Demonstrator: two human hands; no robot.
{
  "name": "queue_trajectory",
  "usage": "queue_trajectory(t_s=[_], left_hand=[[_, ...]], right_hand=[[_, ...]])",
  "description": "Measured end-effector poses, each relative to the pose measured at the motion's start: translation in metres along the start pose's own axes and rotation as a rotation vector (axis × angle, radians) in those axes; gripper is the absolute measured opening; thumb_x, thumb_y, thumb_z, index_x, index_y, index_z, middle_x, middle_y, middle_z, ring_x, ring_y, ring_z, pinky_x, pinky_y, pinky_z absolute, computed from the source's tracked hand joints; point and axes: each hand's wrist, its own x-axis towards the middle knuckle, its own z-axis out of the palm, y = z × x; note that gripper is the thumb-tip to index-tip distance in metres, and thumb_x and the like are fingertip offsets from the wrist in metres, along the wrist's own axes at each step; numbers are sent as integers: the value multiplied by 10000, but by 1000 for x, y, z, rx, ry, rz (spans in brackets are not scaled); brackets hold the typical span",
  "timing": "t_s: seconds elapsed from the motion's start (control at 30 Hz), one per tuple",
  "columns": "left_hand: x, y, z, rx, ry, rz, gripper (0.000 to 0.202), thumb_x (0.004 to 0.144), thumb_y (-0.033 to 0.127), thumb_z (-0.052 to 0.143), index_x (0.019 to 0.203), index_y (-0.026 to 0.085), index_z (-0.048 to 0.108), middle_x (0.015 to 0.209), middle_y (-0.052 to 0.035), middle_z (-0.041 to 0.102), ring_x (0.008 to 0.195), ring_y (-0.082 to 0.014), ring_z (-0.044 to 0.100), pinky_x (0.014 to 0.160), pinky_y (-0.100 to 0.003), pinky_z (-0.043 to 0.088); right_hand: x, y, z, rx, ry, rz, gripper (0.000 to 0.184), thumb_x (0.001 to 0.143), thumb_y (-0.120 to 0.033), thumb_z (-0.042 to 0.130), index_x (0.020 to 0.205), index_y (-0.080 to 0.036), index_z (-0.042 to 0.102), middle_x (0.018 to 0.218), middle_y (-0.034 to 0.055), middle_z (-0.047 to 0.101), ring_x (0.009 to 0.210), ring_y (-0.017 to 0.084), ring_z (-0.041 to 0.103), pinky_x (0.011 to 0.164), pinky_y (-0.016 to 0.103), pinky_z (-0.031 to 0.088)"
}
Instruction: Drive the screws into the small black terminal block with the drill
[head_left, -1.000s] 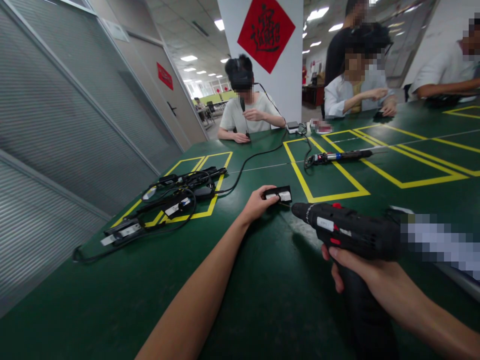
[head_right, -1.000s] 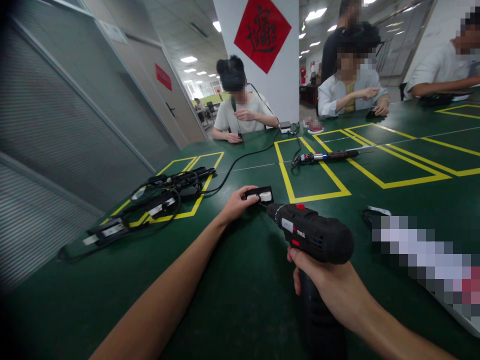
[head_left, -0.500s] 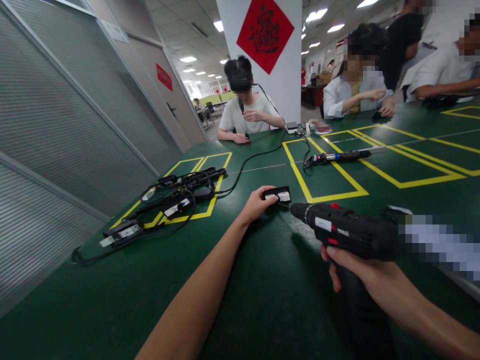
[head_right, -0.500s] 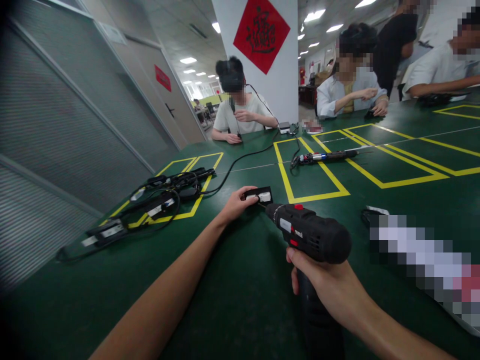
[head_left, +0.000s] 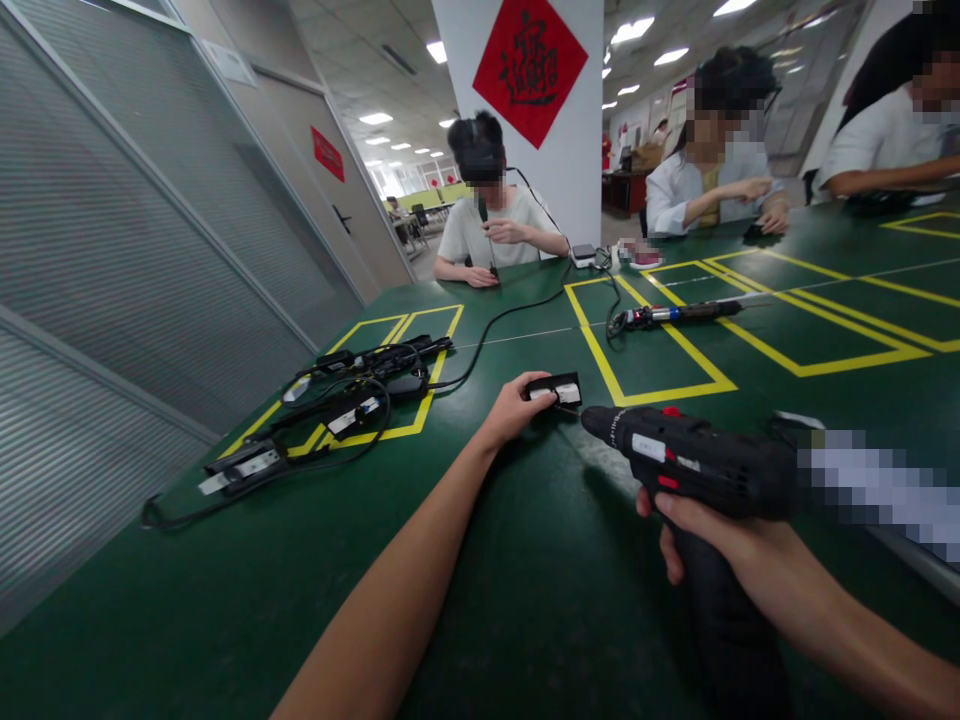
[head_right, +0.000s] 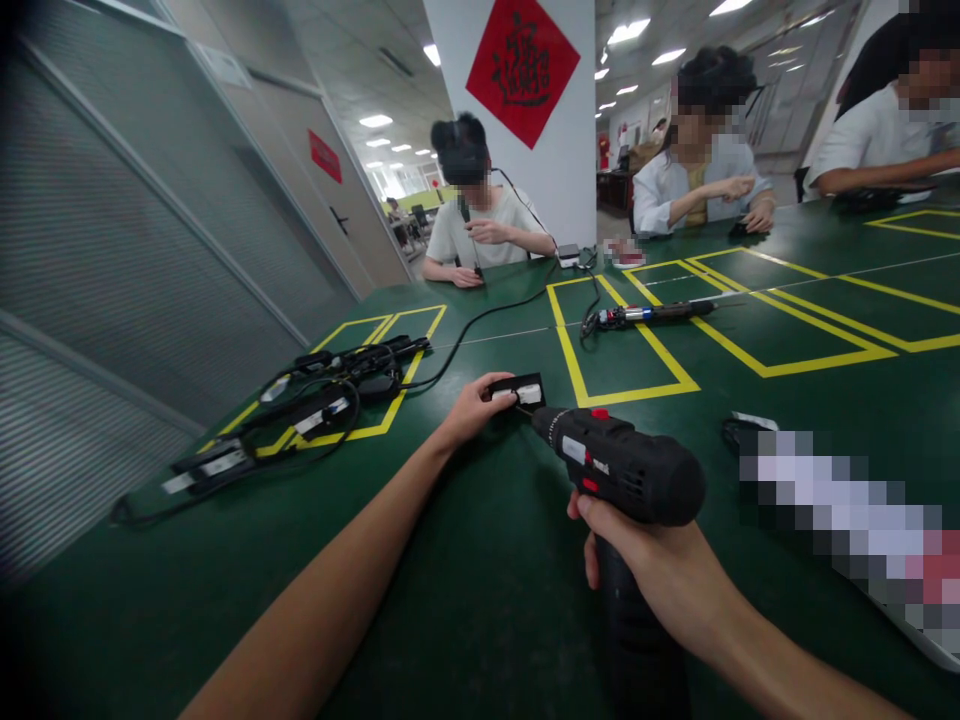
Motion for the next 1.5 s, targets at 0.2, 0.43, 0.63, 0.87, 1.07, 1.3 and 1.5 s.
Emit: queue_trajectory(t_s=[0.2,0.43,0.63,0.87,1.07,1.3,1.5], left_hand=[[0,1,0,-3,-8,-13,470,726,389,617,1136,167,554,1001,-69,637,850,-175,603,756,-287,475],[0,2,0,-17,-20,-8,482,725,393,619,1140,158,546,1013,-75,634,852,-176,606,770,-290,475],[0,0,-2,-15,-30,-3,494,723,400,623,1149,164,538,1018,-75,630,856,-178,605,762,-286,473],[-1,1,-1,-28,-32,-20,501,720,397,626,1153,163,532,1017,-76,631,853,-177,606,761,-290,478],[-1,3,-1,-31,-29,-26,502,707,375,642,1144,153,536,1010,-78,633,851,-172,606,769,-293,479],[0,2,-1,-26,-32,-17,500,707,367,644,1147,155,534,1020,-75,630,859,-168,602,772,-286,476],[-1,2,-1,-5,-40,-5,513,716,370,633,1165,151,513,1003,-70,622,822,-155,593,730,-267,473]], right_hand=[[-2,0,-2,-20,3,8,354,840,-507,459,924,-192,599,548,1,627,535,156,535,547,278,367],[-1,-3,0,-32,-4,-4,348,838,-487,474,844,-169,615,551,8,627,575,164,562,607,293,386],[-1,-1,-1,-41,-17,9,341,842,-492,467,905,-187,608,548,1,626,557,161,555,581,290,378],[-1,-1,-2,-29,-26,-6,346,861,-467,449,985,-174,586,549,4,625,537,148,540,564,283,371],[-1,-2,-1,-28,-17,19,342,854,-483,458,926,-181,601,552,5,622,529,144,526,547,278,360],[-1,-2,0,-30,-14,28,346,844,-493,469,877,-179,609,577,7,633,600,168,573,636,307,387],[-2,-5,2,11,-19,20,323,846,-473,473,920,-183,594,539,-11,616,554,152,554,593,282,378]])
